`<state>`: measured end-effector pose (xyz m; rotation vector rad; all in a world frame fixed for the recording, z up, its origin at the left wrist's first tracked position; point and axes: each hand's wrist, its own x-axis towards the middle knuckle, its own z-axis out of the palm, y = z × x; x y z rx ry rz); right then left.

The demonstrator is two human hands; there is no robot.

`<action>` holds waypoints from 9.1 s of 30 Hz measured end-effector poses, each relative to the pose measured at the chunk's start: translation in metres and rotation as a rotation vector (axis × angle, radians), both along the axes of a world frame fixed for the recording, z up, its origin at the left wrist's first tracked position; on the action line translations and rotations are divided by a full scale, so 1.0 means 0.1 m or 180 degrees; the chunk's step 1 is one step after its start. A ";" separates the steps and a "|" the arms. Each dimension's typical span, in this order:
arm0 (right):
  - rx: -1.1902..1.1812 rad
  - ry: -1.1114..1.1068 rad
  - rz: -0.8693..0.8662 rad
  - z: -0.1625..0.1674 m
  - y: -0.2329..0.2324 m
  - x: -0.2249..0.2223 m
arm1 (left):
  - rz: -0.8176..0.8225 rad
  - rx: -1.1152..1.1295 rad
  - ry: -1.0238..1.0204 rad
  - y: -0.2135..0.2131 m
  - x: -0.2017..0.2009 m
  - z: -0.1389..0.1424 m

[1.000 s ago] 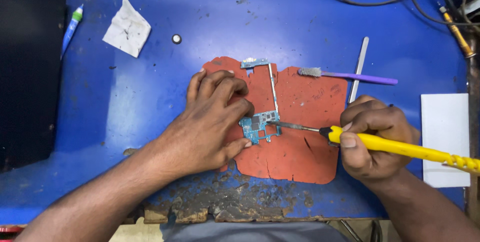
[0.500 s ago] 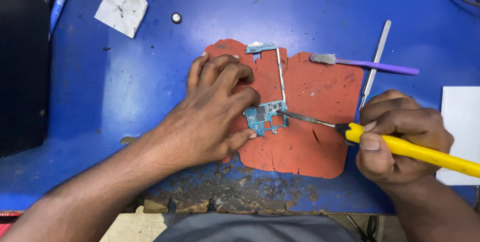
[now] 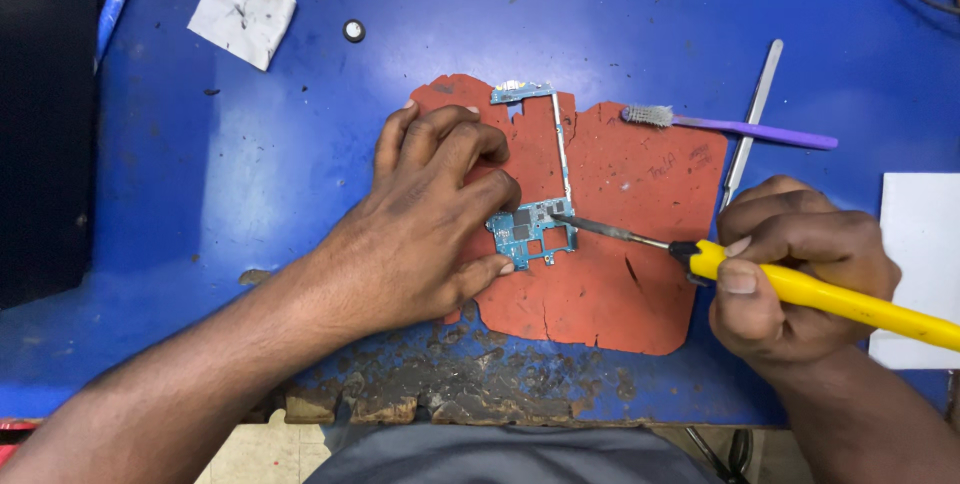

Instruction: The person uses a soldering iron to apply heat to a small blue circuit board placed on a red mat. The person holds the board steady with the left hand while moving the soldering iron tip along various points on the board with the right hand.

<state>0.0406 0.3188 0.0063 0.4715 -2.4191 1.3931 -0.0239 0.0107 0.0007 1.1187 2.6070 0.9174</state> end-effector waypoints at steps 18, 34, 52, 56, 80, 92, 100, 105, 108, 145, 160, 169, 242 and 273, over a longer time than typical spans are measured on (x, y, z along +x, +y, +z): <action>-0.0076 0.0133 0.0098 0.01 -0.05 -0.03 | 0.0011 0.0058 -0.0040 0.02 0.00 0.04; 0.0038 0.0092 0.0103 0.03 0.01 0.02 | -0.0008 0.0103 0.0021 0.04 0.01 0.04; 0.0072 0.0112 0.0055 -0.04 0.01 0.03 | -0.0063 0.0107 0.0061 0.04 0.03 0.01; 0.0028 0.0065 0.0068 -0.03 0.02 0.07 | -0.0064 0.0113 0.0033 0.04 0.04 0.00; -0.0125 0.0181 -0.0028 -0.16 0.04 0.12 | -0.0083 0.0093 0.0025 -0.02 0.12 -0.05; -0.0169 0.0225 -0.0028 -0.15 0.05 0.11 | -0.0073 0.0087 0.0051 -0.02 0.13 -0.07; 0.0009 0.0132 -0.0005 -0.08 0.03 0.12 | -0.0070 0.0126 0.0043 0.00 0.11 -0.07; -0.0002 0.0191 -0.0024 -0.06 0.00 0.09 | -0.0066 0.0137 0.0074 -0.02 0.08 -0.05; -0.0010 0.0175 -0.0031 -0.06 -0.02 0.08 | -0.0071 0.0145 0.0056 -0.02 0.09 -0.04; -0.0007 0.0151 0.0025 -0.03 -0.04 0.07 | -0.0054 0.0071 0.0044 0.00 0.04 -0.04; 0.0059 0.0117 0.0063 0.03 -0.05 0.06 | -0.0076 0.0050 0.0056 0.00 0.03 -0.06; 0.0038 0.0103 0.0017 0.00 -0.03 0.06 | -0.0077 0.0046 0.0058 0.01 0.03 -0.06; 0.0276 0.0356 0.0040 0.21 0.00 -0.04 | 0.0061 0.0373 -0.0117 0.01 -0.18 0.22; -0.0039 0.0234 -0.0179 0.13 -0.04 -0.02 | 0.0040 0.0340 -0.0166 0.00 -0.15 0.18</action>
